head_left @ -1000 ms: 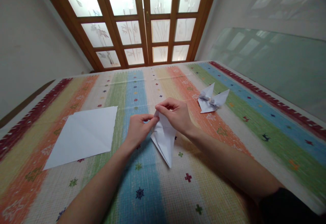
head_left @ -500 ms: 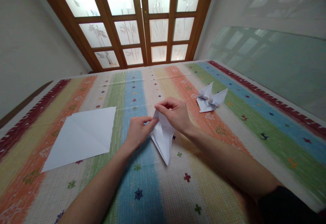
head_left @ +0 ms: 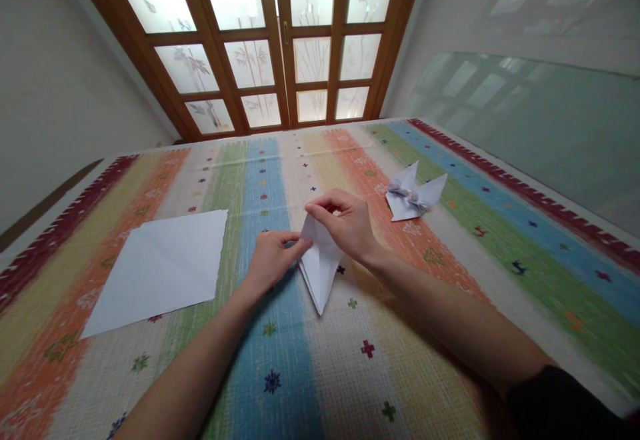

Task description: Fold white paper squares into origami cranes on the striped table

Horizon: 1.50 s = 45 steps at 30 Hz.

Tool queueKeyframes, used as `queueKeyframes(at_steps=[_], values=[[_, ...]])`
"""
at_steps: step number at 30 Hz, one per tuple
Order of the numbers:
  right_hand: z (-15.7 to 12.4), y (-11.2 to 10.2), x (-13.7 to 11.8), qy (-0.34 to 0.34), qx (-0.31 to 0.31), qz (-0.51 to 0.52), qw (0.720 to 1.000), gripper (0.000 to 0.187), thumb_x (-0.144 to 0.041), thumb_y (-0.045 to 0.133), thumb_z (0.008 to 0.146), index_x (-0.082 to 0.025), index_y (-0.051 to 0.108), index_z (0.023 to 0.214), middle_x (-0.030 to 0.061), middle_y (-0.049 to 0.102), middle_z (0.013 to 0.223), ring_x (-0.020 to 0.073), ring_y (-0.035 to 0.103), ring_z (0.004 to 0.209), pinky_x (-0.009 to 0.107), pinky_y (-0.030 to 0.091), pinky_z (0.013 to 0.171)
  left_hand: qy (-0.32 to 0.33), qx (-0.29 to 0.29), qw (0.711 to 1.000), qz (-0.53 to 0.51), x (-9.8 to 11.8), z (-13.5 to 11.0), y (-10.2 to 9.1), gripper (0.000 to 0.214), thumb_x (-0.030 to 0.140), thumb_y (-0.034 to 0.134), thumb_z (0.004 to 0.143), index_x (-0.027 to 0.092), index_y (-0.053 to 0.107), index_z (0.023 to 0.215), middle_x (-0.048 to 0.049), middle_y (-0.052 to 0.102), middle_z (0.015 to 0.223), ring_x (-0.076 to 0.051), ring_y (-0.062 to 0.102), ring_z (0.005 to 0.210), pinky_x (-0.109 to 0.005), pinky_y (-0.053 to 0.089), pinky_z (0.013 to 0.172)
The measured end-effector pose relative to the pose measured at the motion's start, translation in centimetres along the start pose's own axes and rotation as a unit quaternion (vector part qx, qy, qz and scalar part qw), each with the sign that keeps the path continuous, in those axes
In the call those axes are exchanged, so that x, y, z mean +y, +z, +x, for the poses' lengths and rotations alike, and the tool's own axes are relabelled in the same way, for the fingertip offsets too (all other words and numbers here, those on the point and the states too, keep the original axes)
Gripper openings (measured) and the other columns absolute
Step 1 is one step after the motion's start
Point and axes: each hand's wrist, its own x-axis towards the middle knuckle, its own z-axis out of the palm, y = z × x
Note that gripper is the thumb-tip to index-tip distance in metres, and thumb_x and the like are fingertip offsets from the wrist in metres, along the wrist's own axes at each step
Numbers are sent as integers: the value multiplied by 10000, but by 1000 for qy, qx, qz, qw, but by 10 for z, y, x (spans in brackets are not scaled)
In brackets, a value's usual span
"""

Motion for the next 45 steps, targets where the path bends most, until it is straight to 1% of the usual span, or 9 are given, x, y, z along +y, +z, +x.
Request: queueKeyframes(at_steps=[6,12,18,23,30,34,37,40,45], values=[[-1,0,-1,-1,-7,-21,1000,163,-294,678,810,-213,692,669,-1,690,674,119,582,603,255,462,584,14,16,999,28,-4,1,1,274,373,555,838,258,792,761,-19,750,660,-194,641,571,-290,411,581],[-1,0,-1,-29,5,-30,999,139,-248,678,812,-209,697,680,-5,682,670,112,571,598,250,451,582,17,5,1000,19,-6,1,2,243,356,566,838,263,791,827,-34,779,794,-212,686,658,-298,444,642],[-5,3,4,-39,1,-45,998,149,-257,669,822,-216,696,682,1,689,679,121,579,601,261,461,591,37,-2,994,99,-11,2,1,322,355,502,882,242,753,715,-23,732,660,-192,645,610,-282,405,621],[-7,3,5,-58,0,-50,997,148,-269,671,826,-223,700,689,3,694,682,129,588,615,271,469,605,47,0,993,105,-16,3,0,312,364,511,894,257,752,727,-35,745,687,-197,658,629,-282,405,622],[-6,1,7,-75,18,-47,996,138,-255,679,827,-228,710,696,0,702,685,129,587,620,270,461,598,23,13,999,25,-23,5,1,221,343,572,852,275,780,822,-41,783,879,-222,717,783,-333,490,758],[-3,-2,6,-82,33,-46,995,131,-244,686,827,-224,715,702,-2,699,680,127,580,612,267,448,590,-16,65,998,-20,-24,6,0,169,343,648,781,237,780,785,-51,780,817,-223,713,746,-343,517,746],[-2,-3,5,-79,38,-47,995,124,-238,696,817,-225,714,695,-5,698,677,125,574,604,266,441,585,-28,90,994,-58,-22,7,-2,181,319,627,784,209,767,750,-50,771,769,-208,704,714,-326,530,711],[-3,-2,5,-85,38,-48,994,119,-217,700,815,-218,713,697,-3,695,671,123,575,601,264,440,586,-23,109,991,-70,-20,6,-4,204,303,589,803,196,761,777,-51,771,789,-202,705,749,-318,535,734],[-4,0,7,-98,41,-50,993,117,-210,696,822,-207,710,706,-4,695,671,116,583,605,251,444,583,19,87,995,-35,-22,5,0,184,350,647,793,205,756,822,-51,772,846,-207,700,777,-339,537,777]])
